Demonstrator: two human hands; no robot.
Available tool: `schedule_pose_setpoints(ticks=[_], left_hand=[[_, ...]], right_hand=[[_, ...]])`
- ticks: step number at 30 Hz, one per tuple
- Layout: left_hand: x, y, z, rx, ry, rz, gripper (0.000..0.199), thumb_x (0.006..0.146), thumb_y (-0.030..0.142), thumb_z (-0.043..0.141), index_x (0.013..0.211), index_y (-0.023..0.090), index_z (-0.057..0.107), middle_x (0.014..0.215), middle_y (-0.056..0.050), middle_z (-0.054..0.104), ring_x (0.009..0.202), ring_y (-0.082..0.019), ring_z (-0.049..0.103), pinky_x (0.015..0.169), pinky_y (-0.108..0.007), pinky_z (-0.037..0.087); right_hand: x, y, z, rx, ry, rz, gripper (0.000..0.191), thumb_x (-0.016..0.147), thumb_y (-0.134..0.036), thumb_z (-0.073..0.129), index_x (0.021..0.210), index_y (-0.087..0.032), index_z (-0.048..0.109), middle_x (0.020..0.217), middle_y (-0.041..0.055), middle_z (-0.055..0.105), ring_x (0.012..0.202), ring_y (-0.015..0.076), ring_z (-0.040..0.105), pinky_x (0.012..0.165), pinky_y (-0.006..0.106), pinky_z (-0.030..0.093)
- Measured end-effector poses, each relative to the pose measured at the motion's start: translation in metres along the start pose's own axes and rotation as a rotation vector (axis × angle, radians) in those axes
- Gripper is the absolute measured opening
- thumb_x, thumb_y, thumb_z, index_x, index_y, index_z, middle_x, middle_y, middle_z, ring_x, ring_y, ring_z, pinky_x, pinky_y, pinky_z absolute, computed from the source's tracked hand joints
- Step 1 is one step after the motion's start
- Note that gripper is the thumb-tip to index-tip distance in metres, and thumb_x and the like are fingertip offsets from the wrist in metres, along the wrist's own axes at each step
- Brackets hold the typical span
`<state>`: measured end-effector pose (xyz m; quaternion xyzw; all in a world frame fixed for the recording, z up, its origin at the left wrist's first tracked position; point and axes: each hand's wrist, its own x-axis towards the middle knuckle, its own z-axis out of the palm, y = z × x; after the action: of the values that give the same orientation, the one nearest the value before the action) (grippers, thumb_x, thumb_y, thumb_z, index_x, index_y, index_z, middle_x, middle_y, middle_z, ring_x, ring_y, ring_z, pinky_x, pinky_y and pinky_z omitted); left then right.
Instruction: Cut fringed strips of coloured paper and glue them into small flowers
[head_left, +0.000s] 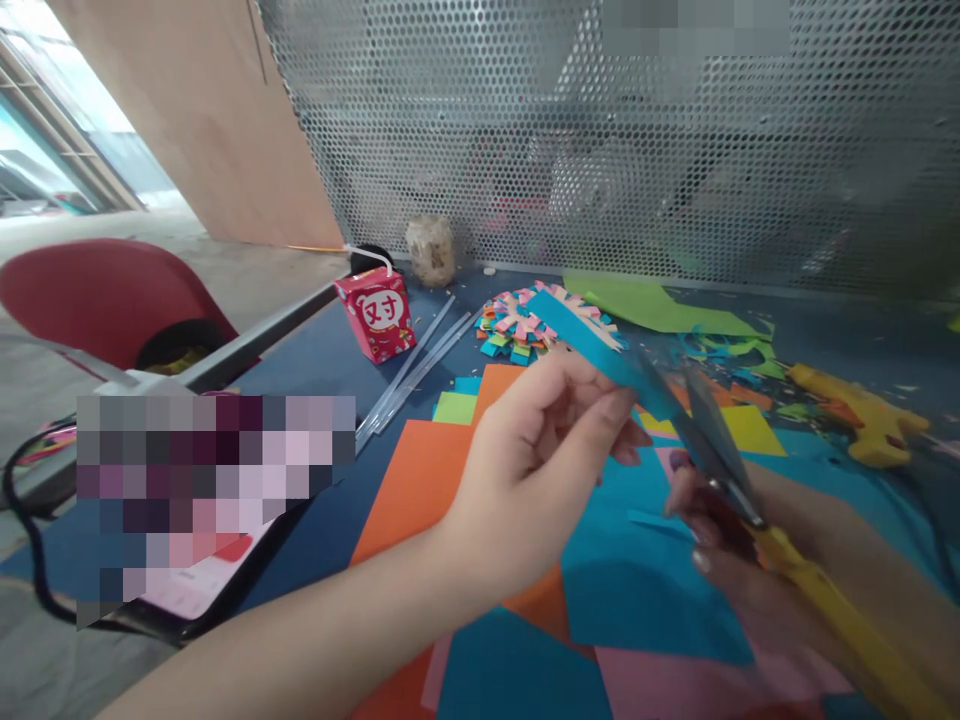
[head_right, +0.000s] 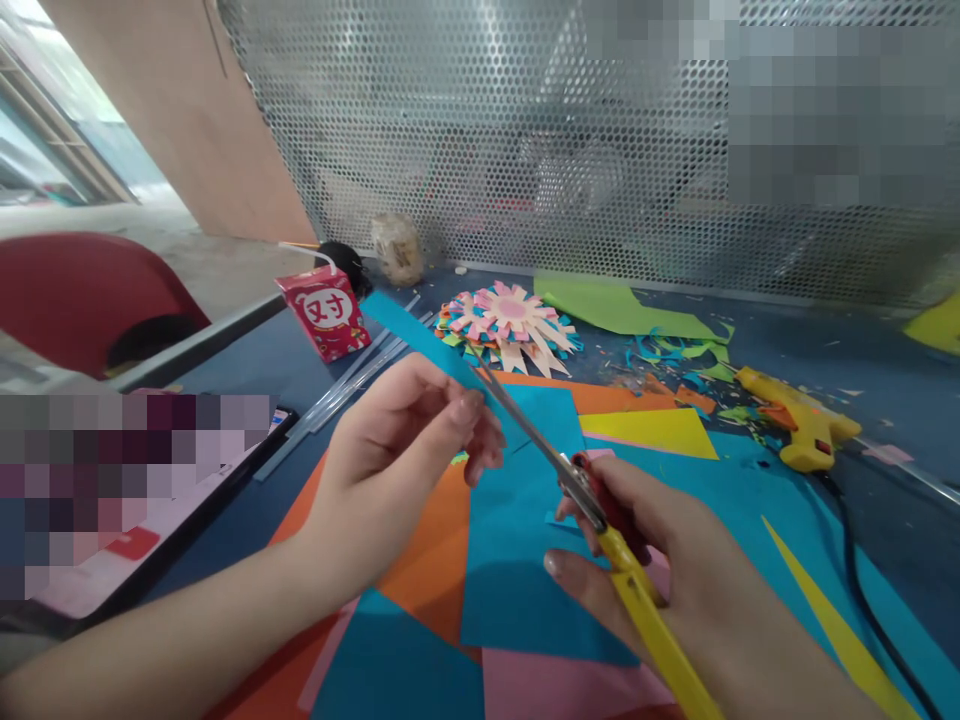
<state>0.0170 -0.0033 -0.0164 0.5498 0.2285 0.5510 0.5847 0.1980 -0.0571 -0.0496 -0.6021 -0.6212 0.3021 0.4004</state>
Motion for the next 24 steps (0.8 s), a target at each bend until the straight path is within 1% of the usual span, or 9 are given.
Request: schedule_pose_setpoints(ticks=[2,3,4,6,10,12,19,23,24], left_hand=[[-0.001,0.0,-0.001,0.029,0.014,0.017,0.018,0.088,0.018,0.053,0.071,0.019,0.05,0.062,0.002,0.058,0.057,-0.008,0.055,0.05,-0.018,0.044],[-0.001,0.0,-0.001,0.038,0.017,0.028,0.018,0.089,0.018,0.053,0.071,0.019,0.049,0.062,0.002,0.058,0.057,-0.008,0.055,0.05,-0.018,0.044],[-0.001,-0.001,-0.001,0.046,0.017,0.038,0.018,0.089,0.018,0.053,0.071,0.019,0.049,0.062,0.002,0.058,0.057,-0.008,0.055,0.05,-0.018,0.044],[-0.001,-0.001,-0.001,0.056,0.012,0.068,0.019,0.088,0.016,0.053,0.07,0.019,0.048,0.062,0.002,0.058,0.057,-0.008,0.055,0.051,-0.018,0.044],[0.001,-0.002,0.0,0.072,0.013,0.131,0.019,0.088,0.014,0.052,0.07,0.019,0.047,0.061,0.003,0.056,0.057,-0.007,0.055,0.05,-0.017,0.044],[0.001,-0.003,0.0,0.081,0.011,0.147,0.019,0.088,0.013,0.051,0.07,0.019,0.047,0.061,0.003,0.056,0.056,-0.007,0.055,0.05,-0.017,0.045],[0.001,-0.004,-0.001,0.085,0.005,0.14,0.021,0.088,0.012,0.051,0.069,0.019,0.045,0.061,0.003,0.056,0.057,-0.007,0.054,0.05,-0.016,0.045],[0.001,-0.004,-0.001,0.073,0.003,0.148,0.02,0.088,0.012,0.051,0.069,0.018,0.046,0.061,0.003,0.055,0.057,-0.006,0.054,0.05,-0.015,0.045],[0.001,-0.004,-0.001,0.067,0.003,0.147,0.02,0.088,0.012,0.051,0.07,0.018,0.046,0.061,0.003,0.055,0.057,-0.006,0.054,0.051,-0.015,0.045]], right_hand=[[0.0,0.0,-0.001,-0.009,0.002,0.008,0.018,0.069,-0.039,0.069,0.083,-0.029,0.063,0.078,-0.0007,0.065,0.059,0.017,0.061,0.047,0.02,0.052],[0.001,0.001,-0.003,-0.028,-0.033,-0.006,0.018,0.069,-0.04,0.069,0.082,-0.029,0.064,0.078,-0.0003,0.065,0.059,0.0174,0.062,0.047,0.021,0.053],[0.002,0.002,-0.004,-0.047,-0.093,-0.032,0.016,0.069,-0.039,0.069,0.08,-0.028,0.063,0.075,-0.0006,0.065,0.057,0.0174,0.063,0.046,0.021,0.053],[0.005,0.004,-0.006,-0.061,-0.155,-0.092,0.011,0.07,-0.035,0.069,0.077,-0.029,0.063,0.067,-0.0025,0.064,0.052,0.0166,0.063,0.045,0.02,0.053],[0.007,0.007,-0.003,-0.024,-0.056,-0.207,0.007,0.072,-0.033,0.067,0.073,-0.031,0.061,0.06,-0.0062,0.062,0.046,0.0138,0.061,0.04,0.016,0.05],[0.006,0.008,-0.002,-0.034,-0.053,-0.235,0.007,0.073,-0.032,0.067,0.074,-0.032,0.061,0.059,-0.0074,0.061,0.045,0.0127,0.06,0.039,0.015,0.049],[0.01,0.016,-0.01,-0.004,-0.221,-0.242,0.007,0.077,-0.033,0.066,0.081,-0.034,0.061,0.063,-0.006,0.063,0.049,0.0137,0.062,0.045,0.017,0.053],[0.009,0.015,-0.011,-0.051,-0.219,-0.233,0.008,0.077,-0.037,0.066,0.074,-0.032,0.06,0.057,-0.0054,0.061,0.044,0.0136,0.06,0.038,0.016,0.049],[0.009,0.014,-0.01,-0.056,-0.192,-0.214,0.011,0.076,-0.039,0.066,0.071,-0.031,0.06,0.056,-0.0048,0.06,0.043,0.0138,0.059,0.037,0.017,0.049]])
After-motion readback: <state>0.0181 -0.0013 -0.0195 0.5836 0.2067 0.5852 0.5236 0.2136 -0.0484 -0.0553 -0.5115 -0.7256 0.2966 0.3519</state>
